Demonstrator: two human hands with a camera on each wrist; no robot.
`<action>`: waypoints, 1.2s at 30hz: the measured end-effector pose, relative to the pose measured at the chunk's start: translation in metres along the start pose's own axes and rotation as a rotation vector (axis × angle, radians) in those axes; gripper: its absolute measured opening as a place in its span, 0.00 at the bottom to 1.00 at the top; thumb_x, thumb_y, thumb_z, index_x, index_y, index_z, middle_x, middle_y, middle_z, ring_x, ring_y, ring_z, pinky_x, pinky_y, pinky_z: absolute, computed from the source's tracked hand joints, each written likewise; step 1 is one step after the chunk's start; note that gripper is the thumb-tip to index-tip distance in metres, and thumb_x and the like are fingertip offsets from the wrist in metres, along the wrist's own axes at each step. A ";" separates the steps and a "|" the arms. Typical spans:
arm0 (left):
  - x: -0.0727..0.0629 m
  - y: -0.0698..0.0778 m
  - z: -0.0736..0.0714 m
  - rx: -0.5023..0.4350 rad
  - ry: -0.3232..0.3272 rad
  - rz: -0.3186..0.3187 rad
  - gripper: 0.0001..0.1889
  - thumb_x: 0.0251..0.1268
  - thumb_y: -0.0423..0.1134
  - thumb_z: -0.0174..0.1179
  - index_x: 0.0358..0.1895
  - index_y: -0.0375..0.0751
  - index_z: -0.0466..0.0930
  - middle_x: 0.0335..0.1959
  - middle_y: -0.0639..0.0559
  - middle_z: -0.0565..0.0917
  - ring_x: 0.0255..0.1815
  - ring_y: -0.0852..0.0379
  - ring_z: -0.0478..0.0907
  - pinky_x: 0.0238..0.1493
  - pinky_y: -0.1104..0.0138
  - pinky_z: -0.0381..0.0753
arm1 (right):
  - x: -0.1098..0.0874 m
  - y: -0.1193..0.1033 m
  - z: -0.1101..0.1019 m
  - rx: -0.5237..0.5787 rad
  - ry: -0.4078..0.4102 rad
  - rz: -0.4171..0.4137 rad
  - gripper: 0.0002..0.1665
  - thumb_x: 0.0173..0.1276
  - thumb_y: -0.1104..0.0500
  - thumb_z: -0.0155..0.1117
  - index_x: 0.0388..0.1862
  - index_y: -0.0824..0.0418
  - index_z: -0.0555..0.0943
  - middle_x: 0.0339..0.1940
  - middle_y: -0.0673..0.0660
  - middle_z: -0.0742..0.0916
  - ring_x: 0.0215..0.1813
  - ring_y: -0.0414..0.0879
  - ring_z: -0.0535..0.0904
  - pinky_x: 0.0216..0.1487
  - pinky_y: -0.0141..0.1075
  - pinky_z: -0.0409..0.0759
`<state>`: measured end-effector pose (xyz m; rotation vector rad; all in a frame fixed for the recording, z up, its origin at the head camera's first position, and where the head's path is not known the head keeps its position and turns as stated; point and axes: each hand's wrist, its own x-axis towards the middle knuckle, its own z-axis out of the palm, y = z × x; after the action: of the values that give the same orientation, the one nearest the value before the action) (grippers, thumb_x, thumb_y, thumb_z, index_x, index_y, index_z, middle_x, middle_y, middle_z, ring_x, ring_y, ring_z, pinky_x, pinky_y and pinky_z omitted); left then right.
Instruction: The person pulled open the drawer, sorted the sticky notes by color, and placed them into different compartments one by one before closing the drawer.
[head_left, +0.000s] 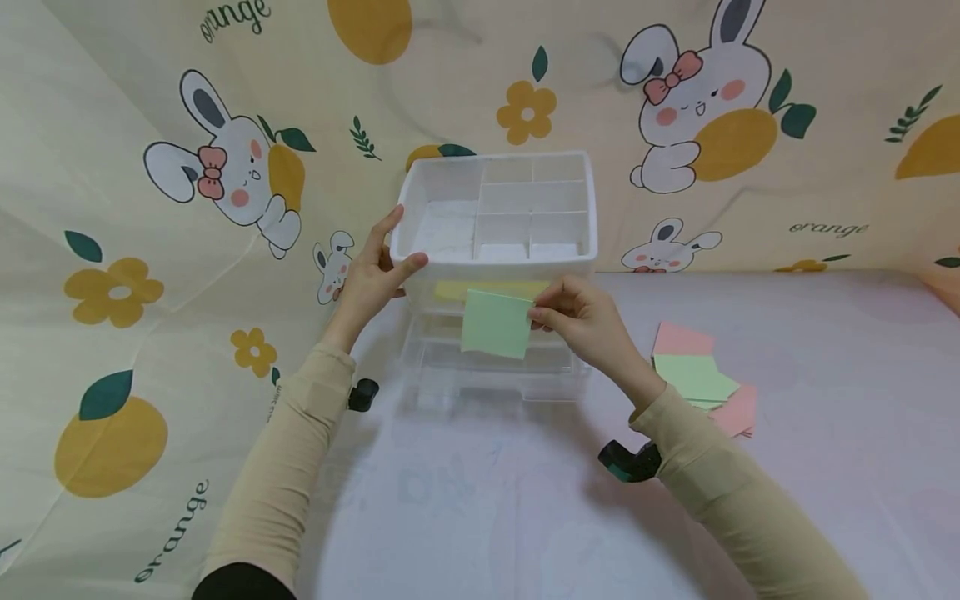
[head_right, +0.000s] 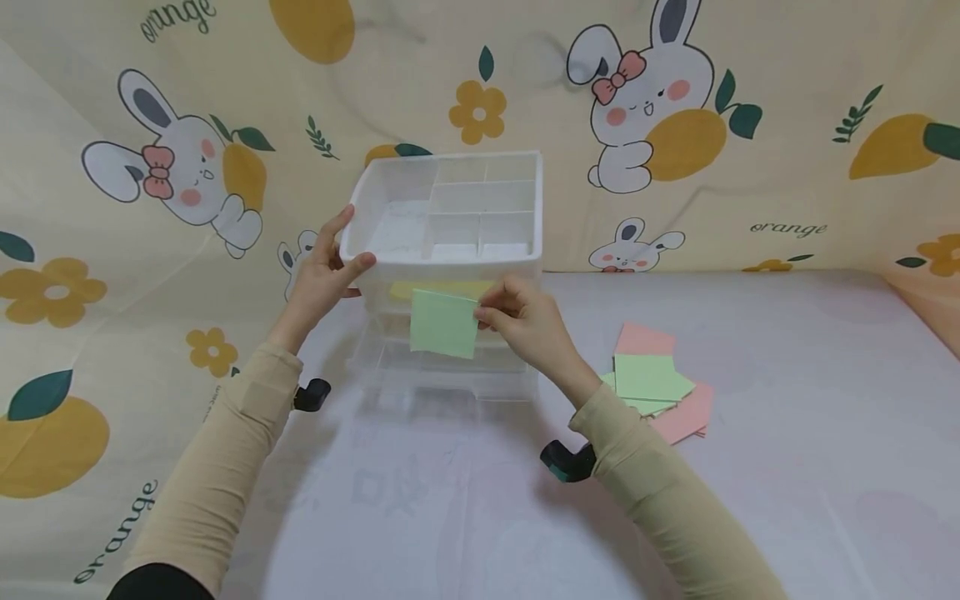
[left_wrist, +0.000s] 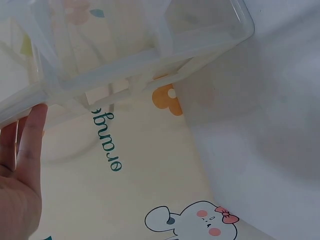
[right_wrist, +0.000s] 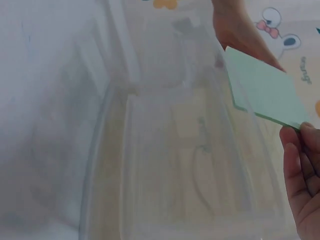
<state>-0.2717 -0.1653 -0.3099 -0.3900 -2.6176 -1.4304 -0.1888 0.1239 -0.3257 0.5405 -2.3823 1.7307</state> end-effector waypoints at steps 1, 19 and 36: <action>0.000 0.000 0.000 0.000 0.002 0.000 0.37 0.52 0.65 0.59 0.63 0.90 0.47 0.29 0.50 0.66 0.31 0.54 0.67 0.35 0.65 0.82 | 0.001 0.000 0.003 0.000 -0.004 0.002 0.07 0.62 0.66 0.63 0.37 0.68 0.76 0.35 0.66 0.85 0.31 0.35 0.83 0.38 0.32 0.83; 0.000 0.001 0.001 -0.001 0.004 0.004 0.37 0.52 0.65 0.59 0.63 0.90 0.47 0.29 0.49 0.68 0.32 0.54 0.68 0.35 0.65 0.82 | 0.017 0.009 0.054 -0.068 -0.097 0.057 0.04 0.64 0.64 0.61 0.37 0.63 0.76 0.34 0.61 0.86 0.37 0.54 0.84 0.39 0.39 0.83; -0.001 0.001 0.001 -0.013 0.004 -0.006 0.38 0.51 0.65 0.60 0.64 0.89 0.48 0.31 0.49 0.68 0.33 0.54 0.69 0.35 0.65 0.82 | 0.023 0.011 0.061 -0.169 -0.240 0.143 0.05 0.65 0.66 0.59 0.39 0.65 0.74 0.34 0.62 0.86 0.32 0.46 0.83 0.34 0.34 0.82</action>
<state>-0.2707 -0.1642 -0.3097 -0.3801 -2.6099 -1.4497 -0.2082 0.0651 -0.3476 0.5962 -2.7654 1.5753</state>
